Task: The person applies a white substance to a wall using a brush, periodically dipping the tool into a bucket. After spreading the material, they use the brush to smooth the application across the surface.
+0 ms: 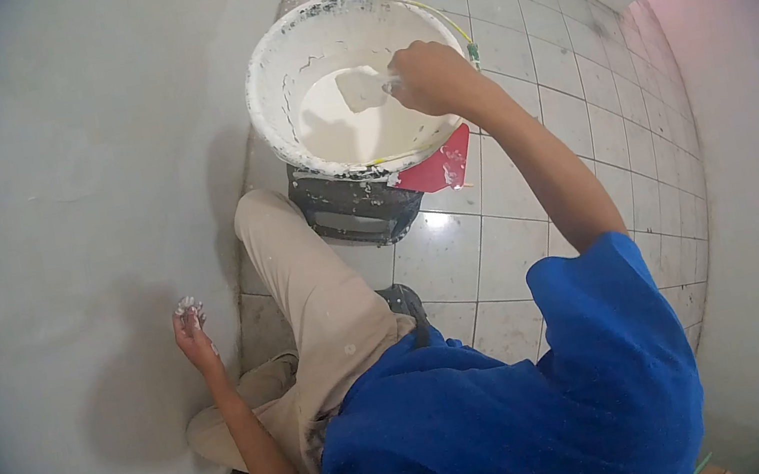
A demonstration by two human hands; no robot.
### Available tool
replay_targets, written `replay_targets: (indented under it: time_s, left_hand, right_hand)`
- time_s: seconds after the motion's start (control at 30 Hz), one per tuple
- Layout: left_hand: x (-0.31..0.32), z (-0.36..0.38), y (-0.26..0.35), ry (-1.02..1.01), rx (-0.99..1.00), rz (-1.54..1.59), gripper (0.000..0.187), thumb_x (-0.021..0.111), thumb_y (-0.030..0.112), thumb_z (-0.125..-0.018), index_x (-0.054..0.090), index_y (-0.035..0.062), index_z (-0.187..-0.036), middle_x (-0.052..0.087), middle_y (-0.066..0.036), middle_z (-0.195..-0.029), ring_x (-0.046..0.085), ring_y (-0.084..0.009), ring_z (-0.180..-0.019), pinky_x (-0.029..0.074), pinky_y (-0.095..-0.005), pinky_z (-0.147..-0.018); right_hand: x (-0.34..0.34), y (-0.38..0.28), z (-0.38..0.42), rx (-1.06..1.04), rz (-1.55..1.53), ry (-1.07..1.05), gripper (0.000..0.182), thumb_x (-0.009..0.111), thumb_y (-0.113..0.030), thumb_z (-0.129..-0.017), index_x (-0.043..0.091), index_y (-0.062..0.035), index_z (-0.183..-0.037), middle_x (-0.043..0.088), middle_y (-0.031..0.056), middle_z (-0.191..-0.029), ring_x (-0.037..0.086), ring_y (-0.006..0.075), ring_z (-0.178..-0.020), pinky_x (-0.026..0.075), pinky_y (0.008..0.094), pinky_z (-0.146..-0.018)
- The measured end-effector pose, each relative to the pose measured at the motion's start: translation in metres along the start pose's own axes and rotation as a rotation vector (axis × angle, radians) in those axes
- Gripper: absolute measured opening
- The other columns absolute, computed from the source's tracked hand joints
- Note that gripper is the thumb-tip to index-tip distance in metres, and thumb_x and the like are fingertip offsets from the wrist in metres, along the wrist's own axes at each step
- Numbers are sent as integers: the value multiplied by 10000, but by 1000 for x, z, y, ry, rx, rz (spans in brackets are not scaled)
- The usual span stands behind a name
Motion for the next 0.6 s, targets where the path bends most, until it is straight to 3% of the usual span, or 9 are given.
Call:
replay_targets:
  time_s: [0.1,0.2,0.37,0.5,0.6]
  left_hand:
    - [16,-6,24,-9,16,14,189,508,67,-951,564,-18,-1110,623,-60,-1010,591,-137,-917,464,-283,-827]
    - [17,-5,27,-2,24,2,186,506,65,-951,566,-21,-1104,624,-61,-1012,592,-137,-916,464,-281,-831]
    - [19,-2,30,-17,40,-36,184,498,54,-950,565,-22,-1104,626,-68,-1015,592,-141,-923,461,-278,-845]
    - [30,-1,38,-78,90,-76,209,494,36,-945,561,-25,-1132,623,-81,-1051,588,-149,-963,459,-282,-871]
    - [76,3,83,-172,138,-71,238,513,35,-931,558,-22,-1157,613,-94,-1099,577,-155,-1011,449,-280,-903]
  right_hand:
    - [31,8,-23,-32,36,-176,304,626,-279,-826,674,-11,-961,653,201,-907,620,355,-913,482,439,-811]
    - [47,-3,-38,-103,56,-209,241,648,-213,-766,674,8,-860,663,220,-893,651,355,-846,517,431,-744]
    - [61,-24,-53,-174,105,-355,183,604,-85,-685,684,17,-814,670,212,-831,663,356,-794,526,426,-683]
    - [74,-28,-58,-218,126,-343,184,592,-53,-655,686,24,-794,671,211,-823,664,356,-777,523,428,-658]
    - [61,-27,-57,-211,130,-371,179,593,-56,-657,683,26,-788,669,211,-823,662,357,-766,523,423,-658]
Point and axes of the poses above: each hand's wrist, its own z-axis away from the middle knuckle, its own x-axis out of the palm, y = z × x, the point moved 7 cm from there along -z, towards the middle knuckle
